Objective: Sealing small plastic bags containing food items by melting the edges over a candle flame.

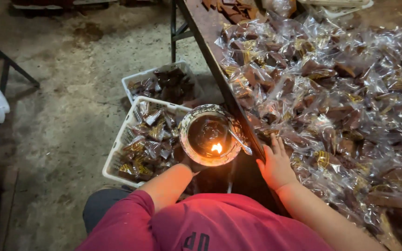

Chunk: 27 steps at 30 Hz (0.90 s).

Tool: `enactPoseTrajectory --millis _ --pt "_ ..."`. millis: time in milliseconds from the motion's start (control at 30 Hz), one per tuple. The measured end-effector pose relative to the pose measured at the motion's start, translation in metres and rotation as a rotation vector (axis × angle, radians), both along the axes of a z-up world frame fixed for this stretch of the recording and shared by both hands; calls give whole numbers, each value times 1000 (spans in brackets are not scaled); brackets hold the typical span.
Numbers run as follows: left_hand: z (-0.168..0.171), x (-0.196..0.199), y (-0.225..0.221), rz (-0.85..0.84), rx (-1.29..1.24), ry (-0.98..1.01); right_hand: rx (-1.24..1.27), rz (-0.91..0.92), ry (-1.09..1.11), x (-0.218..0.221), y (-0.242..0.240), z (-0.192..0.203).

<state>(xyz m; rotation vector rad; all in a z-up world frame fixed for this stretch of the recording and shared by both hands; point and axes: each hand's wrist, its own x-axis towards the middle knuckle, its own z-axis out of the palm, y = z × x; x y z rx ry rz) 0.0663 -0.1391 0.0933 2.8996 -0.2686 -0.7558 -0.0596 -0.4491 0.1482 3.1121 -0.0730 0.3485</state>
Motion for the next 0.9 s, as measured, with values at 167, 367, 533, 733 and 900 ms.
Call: enactPoseTrajectory --millis 167,367,533,733,900 --pt "21 -1 30 -202 295 -146 -34 -11 0 2 -7 -7" --pt "-118 52 115 -34 232 -82 -41 -20 39 2 -4 -3" --pt "-108 22 129 9 189 -81 -46 -33 47 4 -4 1" --pt "-128 -10 127 107 2 -95 -41 -45 81 6 -10 -9" --pt "-79 -58 76 -272 -167 -22 -16 -75 151 8 -7 -5"
